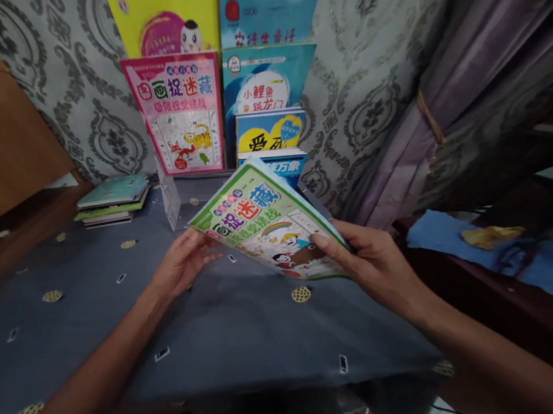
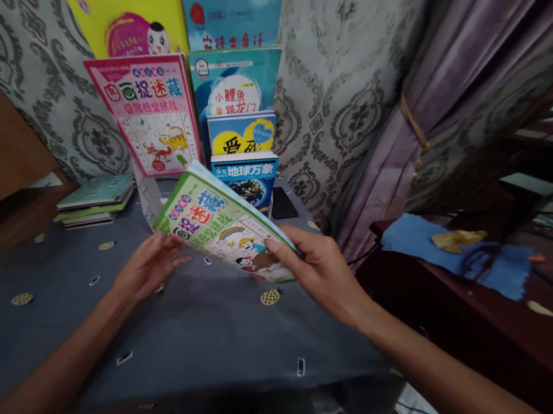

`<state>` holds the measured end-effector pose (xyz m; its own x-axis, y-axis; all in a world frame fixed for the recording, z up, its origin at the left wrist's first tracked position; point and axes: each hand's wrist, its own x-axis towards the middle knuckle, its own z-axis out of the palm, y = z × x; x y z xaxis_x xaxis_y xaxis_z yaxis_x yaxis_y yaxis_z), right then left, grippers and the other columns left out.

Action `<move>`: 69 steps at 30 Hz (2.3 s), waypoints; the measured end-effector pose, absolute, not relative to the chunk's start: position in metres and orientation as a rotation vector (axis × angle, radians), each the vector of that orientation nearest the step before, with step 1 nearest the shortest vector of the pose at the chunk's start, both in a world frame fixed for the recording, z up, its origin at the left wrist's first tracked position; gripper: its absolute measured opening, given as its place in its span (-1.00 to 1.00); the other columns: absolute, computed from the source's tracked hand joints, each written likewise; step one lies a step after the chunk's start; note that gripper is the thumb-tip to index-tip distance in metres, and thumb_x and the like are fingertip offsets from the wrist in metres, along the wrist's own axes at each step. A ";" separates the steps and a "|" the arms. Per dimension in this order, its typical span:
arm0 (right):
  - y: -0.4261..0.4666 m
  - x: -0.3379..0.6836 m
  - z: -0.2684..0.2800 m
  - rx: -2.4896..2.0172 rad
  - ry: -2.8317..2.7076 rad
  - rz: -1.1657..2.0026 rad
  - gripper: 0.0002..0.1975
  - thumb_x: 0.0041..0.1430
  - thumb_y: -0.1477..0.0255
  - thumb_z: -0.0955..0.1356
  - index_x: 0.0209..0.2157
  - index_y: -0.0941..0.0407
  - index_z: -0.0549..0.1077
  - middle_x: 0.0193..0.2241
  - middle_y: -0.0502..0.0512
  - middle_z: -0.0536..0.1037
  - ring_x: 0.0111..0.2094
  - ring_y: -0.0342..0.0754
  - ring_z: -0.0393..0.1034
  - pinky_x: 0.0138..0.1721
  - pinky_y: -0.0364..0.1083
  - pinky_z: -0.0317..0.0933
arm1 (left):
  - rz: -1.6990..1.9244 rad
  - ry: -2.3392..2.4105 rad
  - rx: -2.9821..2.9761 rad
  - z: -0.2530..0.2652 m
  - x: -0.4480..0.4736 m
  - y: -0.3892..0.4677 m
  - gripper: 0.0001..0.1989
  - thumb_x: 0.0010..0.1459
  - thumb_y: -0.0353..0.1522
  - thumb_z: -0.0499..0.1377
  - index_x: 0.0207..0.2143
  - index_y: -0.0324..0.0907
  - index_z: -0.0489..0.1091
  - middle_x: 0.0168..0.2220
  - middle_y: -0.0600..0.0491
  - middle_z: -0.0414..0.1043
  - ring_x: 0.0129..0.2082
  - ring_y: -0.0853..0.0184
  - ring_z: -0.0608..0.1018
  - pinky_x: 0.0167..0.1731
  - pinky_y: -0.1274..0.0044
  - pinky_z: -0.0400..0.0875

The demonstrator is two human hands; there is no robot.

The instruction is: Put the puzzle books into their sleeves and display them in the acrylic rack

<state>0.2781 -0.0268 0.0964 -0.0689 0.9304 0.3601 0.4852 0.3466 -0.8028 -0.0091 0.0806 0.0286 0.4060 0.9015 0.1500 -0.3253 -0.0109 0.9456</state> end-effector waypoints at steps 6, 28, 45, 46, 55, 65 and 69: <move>-0.012 0.268 0.082 -1.233 -1.311 0.961 -0.61 0.20 0.03 0.42 -0.15 0.04 0.58 -0.38 0.05 0.67 -0.42 0.04 0.58 -0.45 -0.05 0.44 | 1.113 0.598 1.250 0.054 0.004 0.091 -0.69 0.12 -0.21 0.38 -0.16 -0.17 0.48 -0.21 0.05 0.61 -0.23 0.38 0.61 -0.24 0.56 0.54; -0.001 0.294 -0.001 -1.640 -1.870 0.595 -0.51 0.28 0.24 0.32 0.19 0.11 0.34 -0.57 -0.09 0.47 -0.56 -0.01 0.43 -0.53 -0.04 0.29 | 0.615 1.065 1.580 -0.003 0.007 0.107 -0.35 0.16 -0.20 0.26 0.22 -0.15 0.10 -0.55 0.25 0.42 -0.66 0.40 0.50 -0.69 0.64 0.32; 0.077 0.226 0.003 -1.116 -2.401 0.453 -0.32 0.26 0.64 0.11 0.40 0.09 0.15 0.26 0.22 0.44 0.29 0.06 0.30 0.24 0.19 0.29 | 0.532 1.313 2.885 -0.013 0.016 0.085 -0.72 0.43 -0.35 -0.01 0.03 -0.22 0.42 0.03 -0.16 0.53 -0.02 0.10 0.58 -0.02 0.24 0.49; 0.083 0.220 0.001 -1.073 -2.425 0.489 -0.28 0.23 0.65 0.12 0.42 0.08 0.08 0.31 0.21 0.37 0.33 0.05 0.24 0.28 0.20 0.25 | 0.516 1.304 2.891 -0.012 0.016 0.085 -0.72 0.43 -0.36 -0.01 0.04 -0.23 0.42 0.00 -0.17 0.54 -0.03 0.09 0.58 -0.03 0.24 0.49; 0.098 0.212 -0.009 -1.090 -2.488 0.486 -0.22 0.15 0.73 0.15 0.41 0.13 0.06 0.37 0.23 0.28 0.40 0.00 0.12 0.37 0.18 0.12 | 0.465 1.277 2.966 -0.008 0.015 0.085 -0.68 0.45 -0.36 -0.04 0.08 -0.27 0.41 0.05 -0.20 0.54 0.03 0.07 0.58 -0.02 0.24 0.48; 0.095 0.283 -0.025 -1.304 -2.381 0.244 -0.39 0.28 0.63 0.17 0.34 0.10 0.24 0.24 0.25 0.47 0.24 0.12 0.39 0.35 0.29 0.14 | 0.510 1.281 3.002 -0.007 0.015 0.083 -0.67 0.44 -0.36 -0.01 0.07 -0.33 0.44 0.10 -0.21 0.53 0.06 0.07 0.58 -0.01 0.23 0.52; 0.097 0.315 -0.029 -1.393 -2.214 0.228 -0.52 0.40 0.49 0.14 0.28 0.03 0.33 0.15 0.16 0.56 0.16 0.13 0.48 0.29 0.32 0.23 | 0.560 1.257 3.005 -0.011 0.014 0.084 -0.67 0.45 -0.35 -0.03 0.05 -0.31 0.44 0.09 -0.21 0.54 0.06 0.07 0.57 0.01 0.22 0.53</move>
<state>0.3148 0.0965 -0.0293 -0.3434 0.8793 0.3301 0.7935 0.4596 -0.3989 0.0142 0.0838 -0.0107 0.6557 0.6593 0.3680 0.7144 -0.6994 -0.0199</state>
